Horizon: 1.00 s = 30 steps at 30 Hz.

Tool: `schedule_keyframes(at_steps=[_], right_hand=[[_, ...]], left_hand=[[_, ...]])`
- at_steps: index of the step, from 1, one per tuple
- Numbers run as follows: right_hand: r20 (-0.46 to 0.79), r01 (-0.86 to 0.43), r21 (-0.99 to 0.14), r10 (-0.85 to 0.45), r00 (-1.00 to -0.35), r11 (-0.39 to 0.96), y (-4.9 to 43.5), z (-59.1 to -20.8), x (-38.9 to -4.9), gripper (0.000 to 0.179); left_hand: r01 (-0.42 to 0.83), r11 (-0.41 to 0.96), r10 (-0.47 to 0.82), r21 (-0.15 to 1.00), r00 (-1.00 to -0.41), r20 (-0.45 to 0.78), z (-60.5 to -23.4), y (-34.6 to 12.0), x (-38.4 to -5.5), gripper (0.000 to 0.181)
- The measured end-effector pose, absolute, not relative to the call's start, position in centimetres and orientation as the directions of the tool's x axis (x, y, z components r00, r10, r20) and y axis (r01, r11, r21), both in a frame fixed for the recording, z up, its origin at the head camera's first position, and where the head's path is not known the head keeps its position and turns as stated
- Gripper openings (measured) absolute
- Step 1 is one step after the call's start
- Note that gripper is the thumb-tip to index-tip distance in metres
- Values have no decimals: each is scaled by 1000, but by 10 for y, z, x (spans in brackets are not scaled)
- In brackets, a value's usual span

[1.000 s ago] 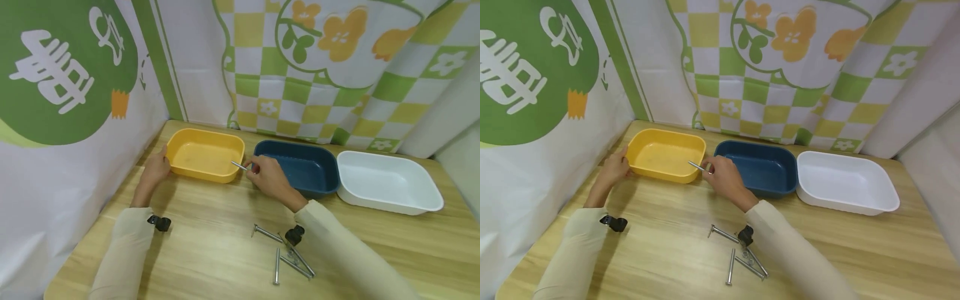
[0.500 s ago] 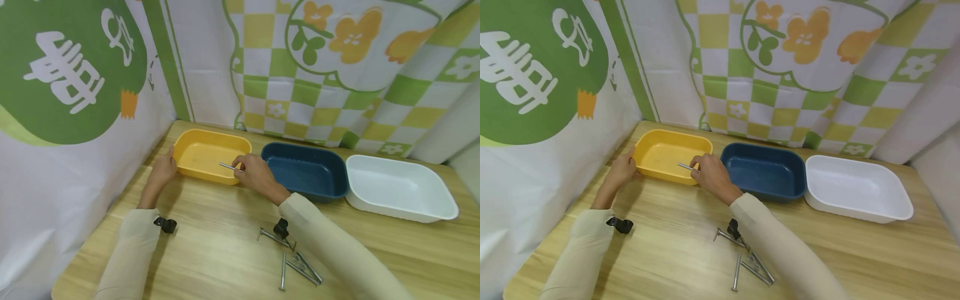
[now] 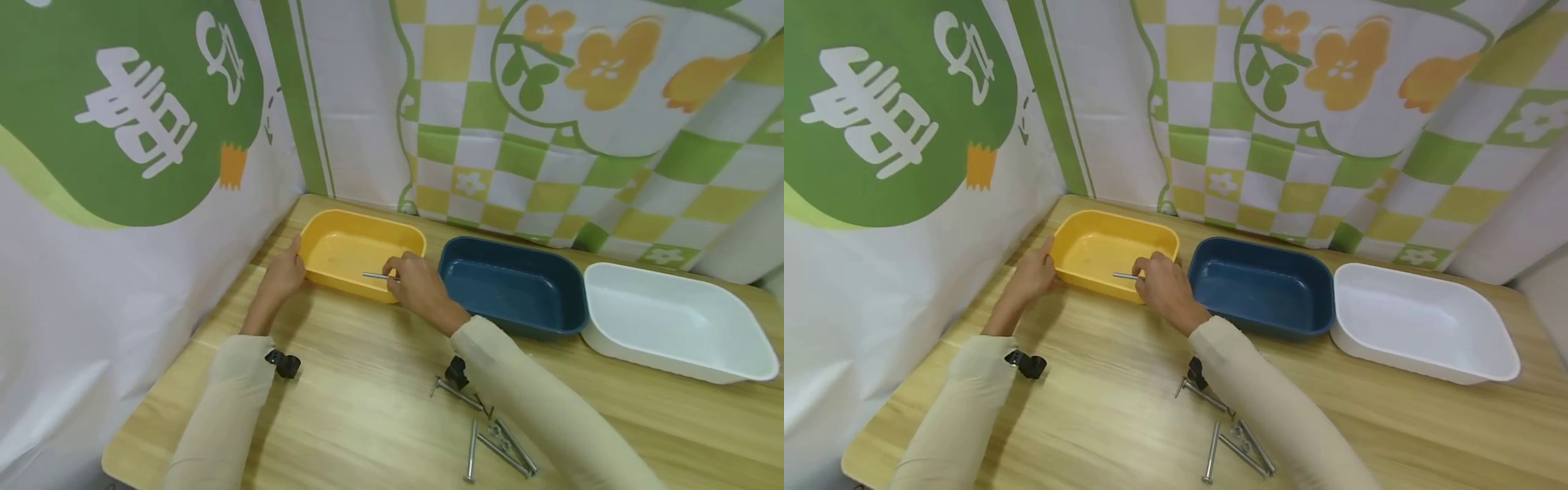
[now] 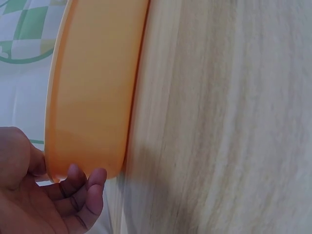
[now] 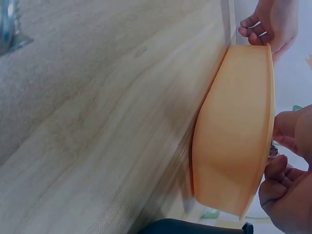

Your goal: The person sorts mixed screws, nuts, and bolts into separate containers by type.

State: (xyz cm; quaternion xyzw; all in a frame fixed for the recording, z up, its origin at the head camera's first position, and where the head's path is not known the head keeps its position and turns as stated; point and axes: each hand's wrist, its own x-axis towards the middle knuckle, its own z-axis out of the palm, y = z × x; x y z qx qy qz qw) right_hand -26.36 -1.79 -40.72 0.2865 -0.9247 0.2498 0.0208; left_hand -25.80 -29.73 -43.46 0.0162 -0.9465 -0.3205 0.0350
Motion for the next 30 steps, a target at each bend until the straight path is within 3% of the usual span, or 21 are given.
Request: schedule_keyframes(at_steps=[11, 21, 30], right_hand=[[221, -541, -496, -503, -835, 679, -14, -416, -261, 16], [242, -494, -559, -438, -865, 666, -1, -416, -259, 32], [299, -494, -612, -398, -867, 617, 13, -414, -258, 38]], left_hand=[[-43, 787, -73, 615, -997, 24, -434, -293, -254, 54], [-35, 771, -86, 635, -995, 50, -435, -291, -253, 54], [-43, 814, -92, 580, -994, 55, -434, -292, -256, 55]])
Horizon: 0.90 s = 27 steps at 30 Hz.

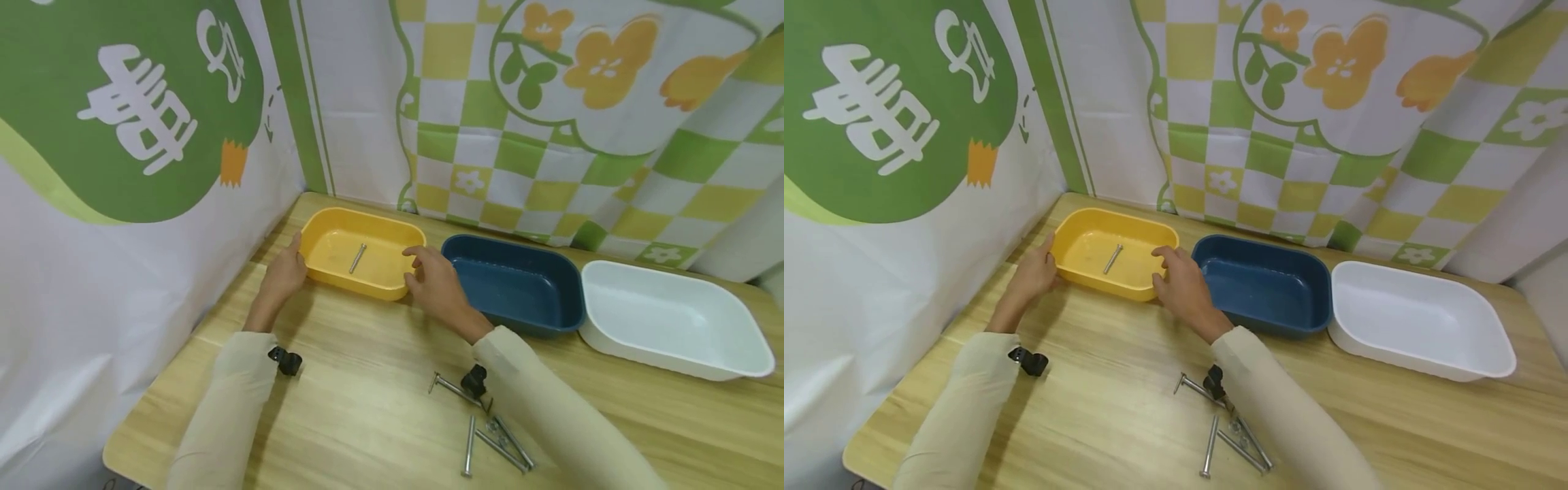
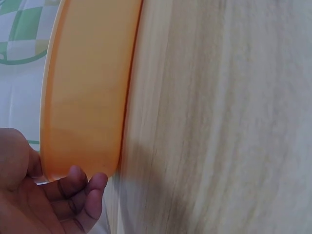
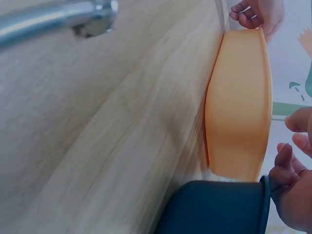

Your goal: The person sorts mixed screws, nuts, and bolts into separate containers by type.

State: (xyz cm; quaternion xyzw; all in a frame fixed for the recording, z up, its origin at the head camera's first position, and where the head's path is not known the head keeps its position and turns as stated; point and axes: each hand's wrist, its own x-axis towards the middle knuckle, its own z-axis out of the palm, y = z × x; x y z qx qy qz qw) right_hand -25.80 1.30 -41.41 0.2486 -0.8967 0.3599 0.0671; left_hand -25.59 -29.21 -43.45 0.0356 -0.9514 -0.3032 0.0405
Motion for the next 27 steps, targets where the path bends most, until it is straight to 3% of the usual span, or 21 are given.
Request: schedule_keyframes(at_steps=[8, 27], right_hand=[[391, -547, -637, -385, -836, 542, 37, -409, -242, 34], [227, -437, -705, -405, -886, 558, 106, -399, -193, 46]], left_hand=[[-36, 815, -76, 579, -996, 45, -433, -292, -254, 55], [-74, 806, -102, 588, -995, 16, -434, -291, -254, 55]])
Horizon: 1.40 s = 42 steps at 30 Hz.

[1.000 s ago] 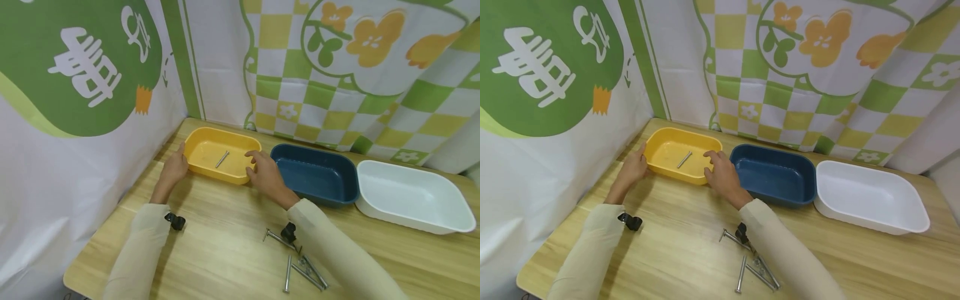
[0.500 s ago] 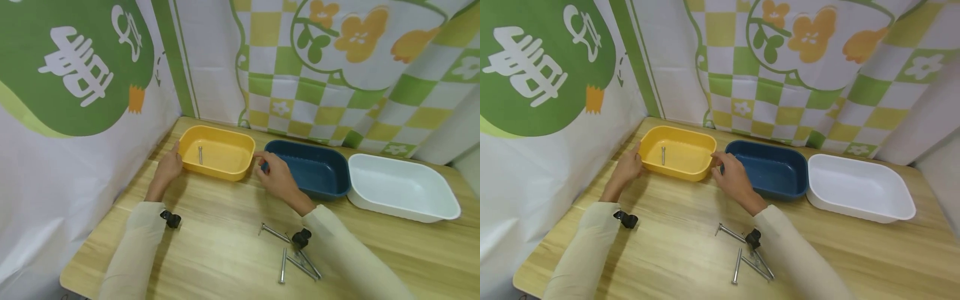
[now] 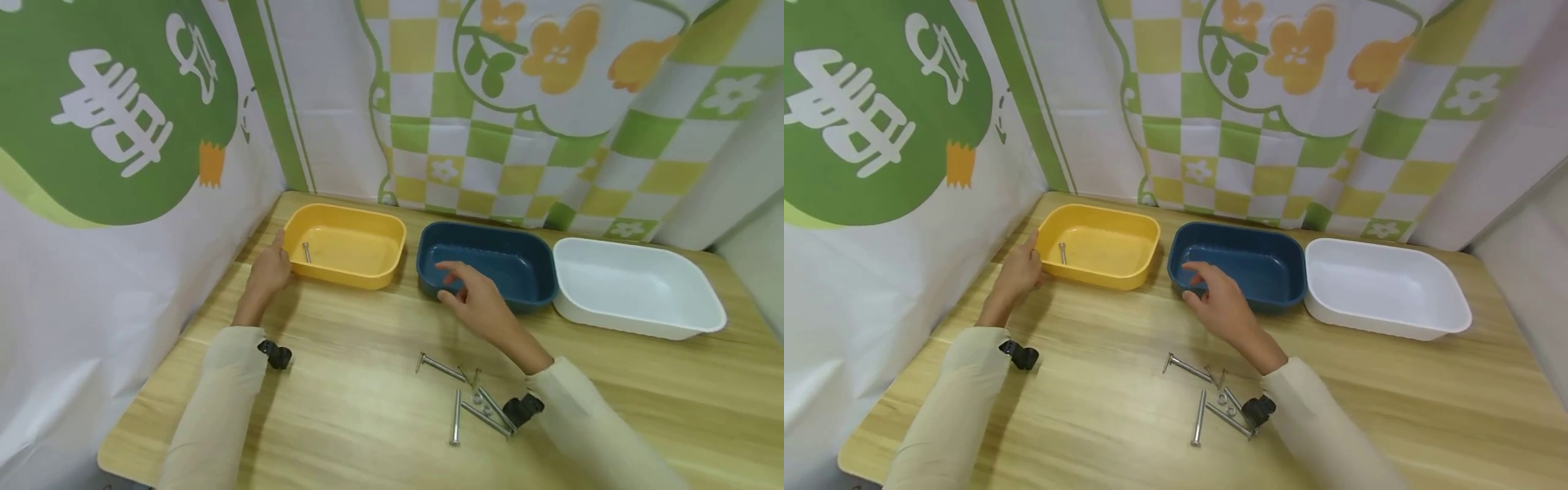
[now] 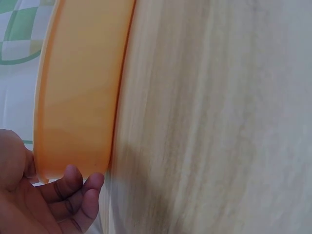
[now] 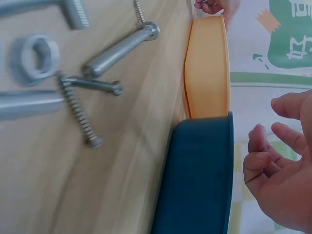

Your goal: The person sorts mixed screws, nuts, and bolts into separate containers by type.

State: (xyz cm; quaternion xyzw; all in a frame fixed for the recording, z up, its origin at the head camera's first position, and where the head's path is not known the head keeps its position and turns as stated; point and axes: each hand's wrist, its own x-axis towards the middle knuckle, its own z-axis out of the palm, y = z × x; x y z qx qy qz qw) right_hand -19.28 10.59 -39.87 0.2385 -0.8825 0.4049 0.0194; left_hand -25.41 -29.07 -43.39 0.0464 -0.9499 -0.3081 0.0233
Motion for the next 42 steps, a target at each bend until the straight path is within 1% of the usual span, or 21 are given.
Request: schedule_keyframes(at_steps=[10, 20, 24, 33, 42], right_hand=[[219, -422, -702, -390, -895, 574, 127, -415, -176, 45], [221, -401, -700, -354, -909, 591, 153, -420, -155, 43], [199, -376, -720, -345, -917, 583, 164, -422, -146, 41], [149, -298, -766, -294, -944, 569, 187, -428, -125, 46], [99, -245, -771, -270, -958, 588, 214, -437, -101, 49]], left_hand=[[-90, 778, -136, 621, -990, 27, -439, -298, -247, 56], [-113, 749, -138, 653, -990, -13, -441, -295, -243, 56], [-112, 746, -136, 657, -991, -15, -439, -294, -243, 56], [-97, 765, -134, 637, -991, 11, -434, -292, -244, 56], [-71, 762, -114, 643, -993, 26, -432, -285, -245, 56]])
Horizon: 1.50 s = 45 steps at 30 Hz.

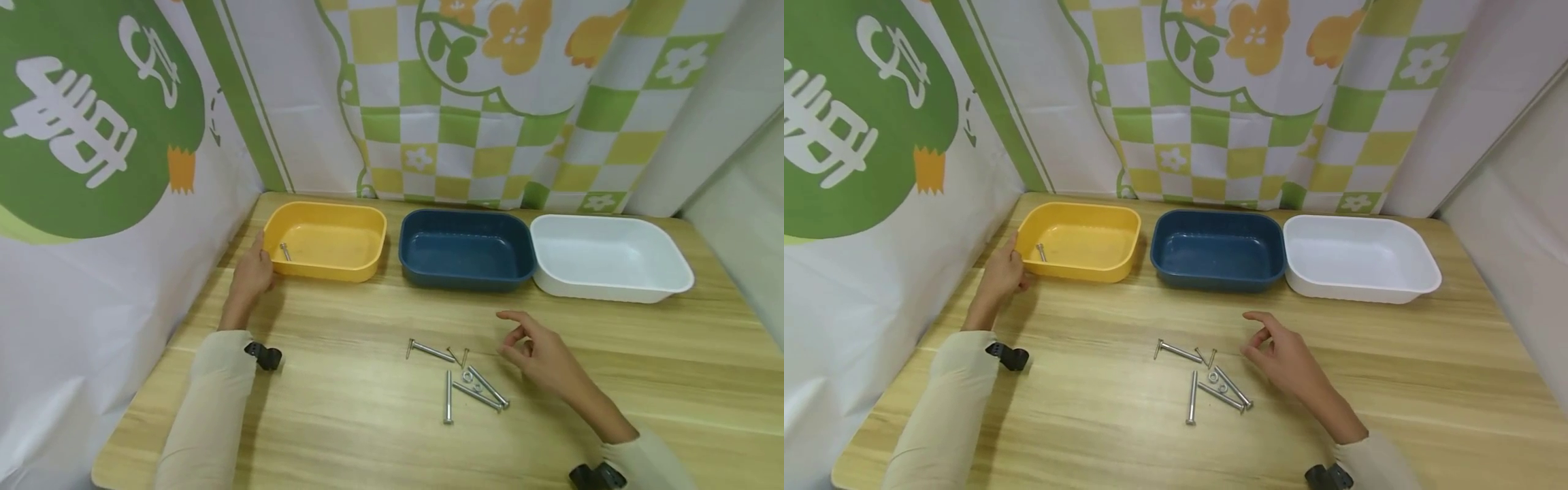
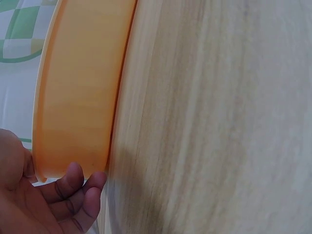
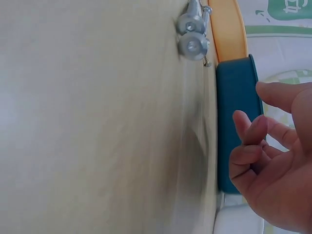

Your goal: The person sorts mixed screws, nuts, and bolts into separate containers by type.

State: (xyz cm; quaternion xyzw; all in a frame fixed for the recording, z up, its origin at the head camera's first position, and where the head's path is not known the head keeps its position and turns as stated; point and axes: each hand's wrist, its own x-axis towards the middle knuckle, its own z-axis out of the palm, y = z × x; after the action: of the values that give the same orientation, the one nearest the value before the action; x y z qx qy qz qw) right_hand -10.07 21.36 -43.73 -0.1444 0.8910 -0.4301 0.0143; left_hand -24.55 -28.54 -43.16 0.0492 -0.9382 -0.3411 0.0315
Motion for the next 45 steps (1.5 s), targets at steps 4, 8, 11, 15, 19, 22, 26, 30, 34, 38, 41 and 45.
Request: schedule_keyframes(at_steps=[4, 8, 11, 15, 19, 22, 26, 30, 34, 38, 41, 45], right_hand=[[78, -242, -759, -284, -955, 605, 223, -440, -94, 53], [30, -222, -759, -308, -951, 612, 232, -441, -88, 61], [0, -208, -757, -319, -948, 619, 238, -442, -82, 66], [7, -212, -756, -316, -949, 619, 244, -447, -78, 67], [24, -216, -773, -312, -950, 597, 246, -450, -74, 66], [10, -199, -782, -308, -951, 590, 242, -451, -72, 65], [-8, -190, -784, -316, -949, 591, 233, -450, -70, 63], [-2, -202, -774, -321, -947, 600, 226, -450, -68, 61], [4, -215, -747, -319, -948, 629, 223, -448, -69, 58], [-5, -220, -733, -328, -945, 644, 220, -447, -70, 55], [-19, -232, -717, -351, -936, 657, 216, -447, -70, 54], [-24, -258, -686, -375, -927, 681, 212, -445, -69, 55]], left_hand=[[-87, 758, -124, 646, -992, 13, -433, -288, -245, 55], [-94, 750, -126, 655, -992, 2, -435, -289, -245, 56], [-89, 741, -122, 665, -993, 3, -436, -288, -246, 56], [-80, 747, -123, 660, -992, 18, -435, -287, -247, 56], [-72, 752, -124, 656, -992, 33, -433, -286, -248, 56], [-74, 747, -126, 661, -992, 31, -432, -286, -248, 56], [-84, 740, -135, 667, -990, 25, -432, -285, -247, 56], [-104, 730, -143, 675, -990, 2, -433, -283, -248, 56], [-120, 719, -144, 685, -989, -22, -434, -282, -250, 57], [-127, 720, -150, 682, -988, -25, -433, -283, -249, 57], [-133, 721, -153, 680, -988, -31, -431, -284, -247, 57], [-136, 722, -157, 678, -987, -30, -431, -285, -246, 57]])
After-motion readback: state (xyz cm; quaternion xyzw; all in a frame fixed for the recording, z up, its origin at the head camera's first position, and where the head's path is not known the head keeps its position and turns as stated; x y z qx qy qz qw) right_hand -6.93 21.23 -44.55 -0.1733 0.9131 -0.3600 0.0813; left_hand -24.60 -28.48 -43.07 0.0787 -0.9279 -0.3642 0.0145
